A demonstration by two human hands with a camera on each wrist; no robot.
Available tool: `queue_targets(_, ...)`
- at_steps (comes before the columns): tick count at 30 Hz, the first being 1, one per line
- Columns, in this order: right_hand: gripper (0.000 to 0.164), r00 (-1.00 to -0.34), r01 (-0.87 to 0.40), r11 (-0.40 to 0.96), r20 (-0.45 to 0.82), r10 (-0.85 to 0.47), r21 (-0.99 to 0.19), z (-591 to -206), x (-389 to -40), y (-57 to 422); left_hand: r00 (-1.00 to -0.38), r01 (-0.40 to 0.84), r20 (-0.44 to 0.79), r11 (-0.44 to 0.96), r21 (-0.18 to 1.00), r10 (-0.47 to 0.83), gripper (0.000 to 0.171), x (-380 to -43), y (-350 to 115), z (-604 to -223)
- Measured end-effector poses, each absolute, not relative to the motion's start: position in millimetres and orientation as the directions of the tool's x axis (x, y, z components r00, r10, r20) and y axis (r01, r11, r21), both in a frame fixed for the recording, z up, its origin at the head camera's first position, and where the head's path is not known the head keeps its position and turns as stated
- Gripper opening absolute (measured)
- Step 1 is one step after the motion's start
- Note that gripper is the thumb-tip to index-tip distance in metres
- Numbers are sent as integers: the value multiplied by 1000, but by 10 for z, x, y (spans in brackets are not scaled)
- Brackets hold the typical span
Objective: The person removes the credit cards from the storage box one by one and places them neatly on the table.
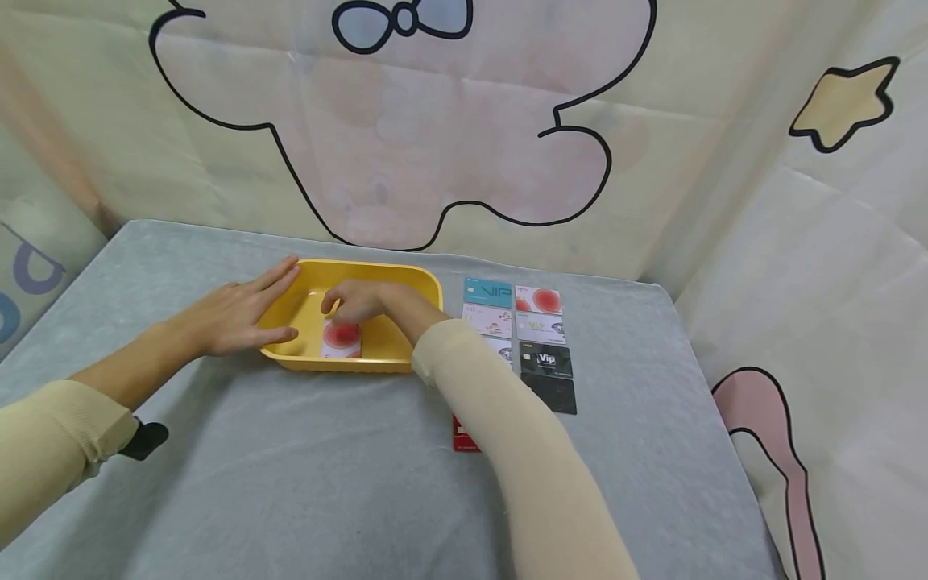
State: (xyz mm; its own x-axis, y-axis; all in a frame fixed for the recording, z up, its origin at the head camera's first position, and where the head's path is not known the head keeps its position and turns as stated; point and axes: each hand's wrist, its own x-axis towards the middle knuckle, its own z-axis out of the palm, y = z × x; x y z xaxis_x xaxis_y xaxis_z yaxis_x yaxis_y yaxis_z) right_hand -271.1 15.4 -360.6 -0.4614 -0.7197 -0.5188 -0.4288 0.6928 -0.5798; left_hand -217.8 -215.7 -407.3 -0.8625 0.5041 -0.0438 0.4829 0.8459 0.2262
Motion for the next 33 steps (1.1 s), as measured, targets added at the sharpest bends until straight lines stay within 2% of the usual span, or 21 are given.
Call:
queue_targets(6, 39, -480, -404, 705, -522, -705, -582, -3596, -2702, 152, -864, 477, -57, 850, 224, 500, 93, -2180, -2154, -4069)
queue_targets(16, 40, -502, -436, 709, -504, -703, -554, -3579, -2672, 162, -866, 473, -55, 851, 229, 496, 93, -2174, -2151, -4054)
queue_targets(21, 42, -544, -443, 710, -465, -699, -548, -3558, -2653, 145, -868, 469, -58, 853, 228, 493, 93, -2179, -2155, -4063)
queue_targets(25, 38, -575, -513, 697, -403, -712, -501, -3550, -2642, 126, -867, 474, -51, 850, 228, 496, 93, -2178, -2159, -4066)
queue_targets(33, 34, -548, -559, 638, -341, -764, -529, -3516, -2640, 155, -867, 473, -54, 851, 228, 496, 93, -2177, -2147, -4076)
